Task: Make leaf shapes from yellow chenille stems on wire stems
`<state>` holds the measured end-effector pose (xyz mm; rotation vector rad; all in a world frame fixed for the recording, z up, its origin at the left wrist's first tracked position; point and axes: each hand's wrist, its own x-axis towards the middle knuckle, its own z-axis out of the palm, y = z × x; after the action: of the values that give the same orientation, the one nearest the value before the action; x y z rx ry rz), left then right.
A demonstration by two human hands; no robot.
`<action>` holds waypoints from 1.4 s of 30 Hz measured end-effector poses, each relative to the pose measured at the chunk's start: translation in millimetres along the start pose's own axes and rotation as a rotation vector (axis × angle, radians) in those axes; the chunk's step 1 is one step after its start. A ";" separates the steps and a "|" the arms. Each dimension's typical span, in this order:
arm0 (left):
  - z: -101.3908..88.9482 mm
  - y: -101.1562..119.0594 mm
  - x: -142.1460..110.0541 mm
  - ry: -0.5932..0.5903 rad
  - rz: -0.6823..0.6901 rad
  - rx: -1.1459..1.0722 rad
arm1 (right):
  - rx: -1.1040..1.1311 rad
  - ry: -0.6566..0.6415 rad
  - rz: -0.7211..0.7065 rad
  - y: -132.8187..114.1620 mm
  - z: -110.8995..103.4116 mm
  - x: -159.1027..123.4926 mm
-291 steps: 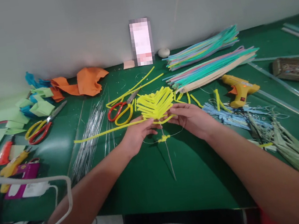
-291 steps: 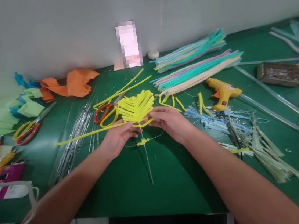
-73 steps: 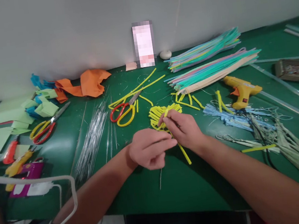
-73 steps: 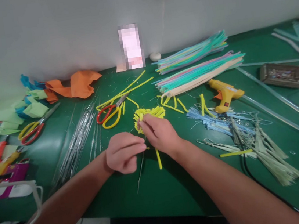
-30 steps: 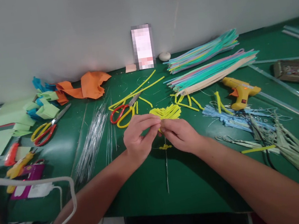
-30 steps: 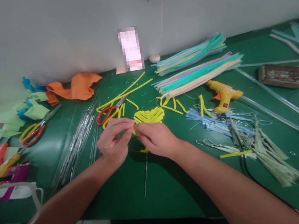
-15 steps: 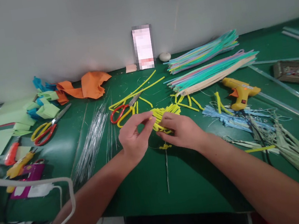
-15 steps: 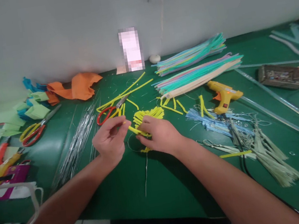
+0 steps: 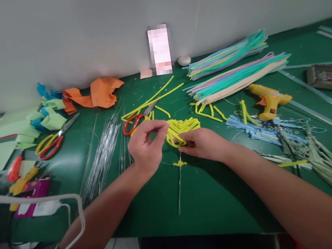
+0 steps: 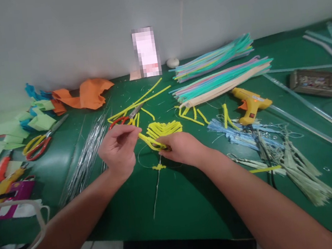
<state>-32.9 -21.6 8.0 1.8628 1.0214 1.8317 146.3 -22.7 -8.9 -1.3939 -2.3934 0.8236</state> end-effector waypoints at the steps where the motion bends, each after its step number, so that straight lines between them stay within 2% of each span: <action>1: 0.0 0.2 0.2 0.001 0.002 -0.003 | -0.003 -0.011 -0.006 -0.6 -0.6 0.3; 6: 0.0 1.7 2.4 0.008 0.004 -0.019 | -0.073 -0.032 0.010 -8.1 0.1 2.1; 10: 0.9 4.6 4.5 0.019 0.011 -0.015 | -0.210 0.022 0.035 -12.9 7.3 4.2; 18: -0.8 4.5 0.8 -0.028 -0.018 -0.054 | -0.343 0.028 -0.012 -17.8 12.5 3.0; 20: -2.3 0.4 -4.7 -0.073 -0.046 -0.095 | -0.343 0.006 0.009 -18.6 10.6 1.9; 23: -3.9 -5.5 -14.0 -0.216 -0.061 -0.118 | -0.320 -0.013 0.018 -18.1 8.7 0.8; 26: -3.7 -9.2 -19.6 -0.376 -0.034 -0.009 | -0.295 -0.014 0.008 -16.7 8.9 0.5; 29: -1.9 -11.7 -20.4 -0.450 0.036 0.071 | -0.282 -0.011 0.030 -15.2 10.4 0.9; 33: -0.4 -14.5 -18.9 -0.430 0.028 0.099 | -0.174 0.028 0.056 -9.3 10.6 0.6; 39: -1.6 -15.7 -16.1 -0.423 -0.167 0.073 | 0.336 0.013 0.090 -0.1 3.9 -1.1; 42: -1.6 -15.8 -15.4 -0.440 -0.192 0.075 | 0.424 0.006 0.112 -1.2 0.7 0.0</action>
<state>-37.1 -21.7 -13.7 2.0074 1.0686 1.2154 145.1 -23.4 -8.7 -1.3549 -1.9900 1.2631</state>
